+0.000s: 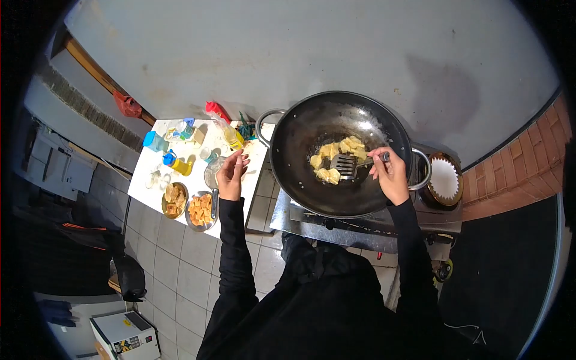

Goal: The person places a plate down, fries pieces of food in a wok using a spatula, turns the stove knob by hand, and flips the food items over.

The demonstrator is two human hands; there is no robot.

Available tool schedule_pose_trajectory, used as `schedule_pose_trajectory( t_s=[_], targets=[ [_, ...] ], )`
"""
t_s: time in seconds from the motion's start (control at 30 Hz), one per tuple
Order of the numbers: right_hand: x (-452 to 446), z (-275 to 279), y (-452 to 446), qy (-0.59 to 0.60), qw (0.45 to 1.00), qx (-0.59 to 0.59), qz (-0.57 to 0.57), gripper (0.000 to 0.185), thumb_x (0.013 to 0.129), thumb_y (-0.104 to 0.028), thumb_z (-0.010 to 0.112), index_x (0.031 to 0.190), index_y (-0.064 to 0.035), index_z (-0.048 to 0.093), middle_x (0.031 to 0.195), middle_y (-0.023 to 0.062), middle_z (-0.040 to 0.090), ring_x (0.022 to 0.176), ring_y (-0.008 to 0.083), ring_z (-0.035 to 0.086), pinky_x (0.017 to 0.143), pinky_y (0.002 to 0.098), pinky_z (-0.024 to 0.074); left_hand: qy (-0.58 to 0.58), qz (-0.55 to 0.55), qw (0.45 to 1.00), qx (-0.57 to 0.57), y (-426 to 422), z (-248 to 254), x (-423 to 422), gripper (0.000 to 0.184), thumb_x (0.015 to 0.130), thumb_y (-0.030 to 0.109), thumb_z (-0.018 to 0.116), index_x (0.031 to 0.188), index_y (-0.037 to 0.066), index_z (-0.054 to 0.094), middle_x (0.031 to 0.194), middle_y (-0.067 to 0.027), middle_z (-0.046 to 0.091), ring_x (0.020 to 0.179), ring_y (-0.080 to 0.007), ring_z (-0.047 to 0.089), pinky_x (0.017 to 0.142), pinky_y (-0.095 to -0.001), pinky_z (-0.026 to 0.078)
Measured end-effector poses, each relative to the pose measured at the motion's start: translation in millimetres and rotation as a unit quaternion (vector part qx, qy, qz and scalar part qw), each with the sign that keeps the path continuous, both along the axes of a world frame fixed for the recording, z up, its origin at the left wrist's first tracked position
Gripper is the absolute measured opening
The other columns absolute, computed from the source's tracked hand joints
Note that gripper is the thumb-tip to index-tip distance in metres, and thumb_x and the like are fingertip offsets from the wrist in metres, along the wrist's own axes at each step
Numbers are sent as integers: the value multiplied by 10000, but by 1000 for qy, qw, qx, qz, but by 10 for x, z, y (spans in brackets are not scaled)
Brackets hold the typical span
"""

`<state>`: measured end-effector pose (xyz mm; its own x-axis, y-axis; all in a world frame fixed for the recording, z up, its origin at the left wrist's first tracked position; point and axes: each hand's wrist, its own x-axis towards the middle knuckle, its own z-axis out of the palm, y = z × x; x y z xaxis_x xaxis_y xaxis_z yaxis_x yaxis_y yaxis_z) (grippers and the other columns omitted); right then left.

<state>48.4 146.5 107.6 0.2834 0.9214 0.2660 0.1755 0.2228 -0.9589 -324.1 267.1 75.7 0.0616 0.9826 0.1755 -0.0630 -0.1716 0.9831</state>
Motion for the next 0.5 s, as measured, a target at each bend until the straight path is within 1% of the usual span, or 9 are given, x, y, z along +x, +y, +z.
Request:
schedule_pose_trajectory(
  t_s=[0.23, 0.3, 0.37, 0.5],
  targets=[
    [-103, 186, -96, 0, 1000, 6, 3, 53, 924, -3, 499, 964, 17, 528, 933, 76, 622, 610, 74, 557, 511, 206, 434, -6, 1, 1000, 5, 3, -15, -22, 325, 952, 179, 544, 1216, -10, 545, 1066, -109, 629, 940, -147, 620, 822, -266, 497],
    [-156, 215, -128, 17, 999, 14, 24, 47, 925, -2, 496, 960, 12, 525, 932, 71, 622, 613, 68, 548, 519, 201, 429, -5, -1, 1000, 6, 12, -13, -7, 324, 952, 178, 544, 1217, -9, 543, 1069, -110, 627, 944, -148, 618, 825, -267, 497],
    [-218, 281, -164, 18, 999, 11, 33, 45, 925, -3, 497, 958, 9, 524, 933, 69, 623, 613, 66, 545, 521, 200, 427, -1, 2, 1000, -7, 18, 1, 10, 325, 953, 172, 541, 1220, -13, 539, 1073, -115, 626, 949, -152, 619, 830, -271, 497],
    [-280, 333, -216, 7, 999, 0, 45, 41, 920, -8, 508, 952, 0, 532, 937, 58, 631, 600, 68, 544, 522, 205, 432, -7, -9, 1000, 3, 39, -7, 42, 324, 955, 167, 536, 1221, -19, 535, 1077, -121, 626, 954, -159, 621, 832, -275, 499]
  ],
)
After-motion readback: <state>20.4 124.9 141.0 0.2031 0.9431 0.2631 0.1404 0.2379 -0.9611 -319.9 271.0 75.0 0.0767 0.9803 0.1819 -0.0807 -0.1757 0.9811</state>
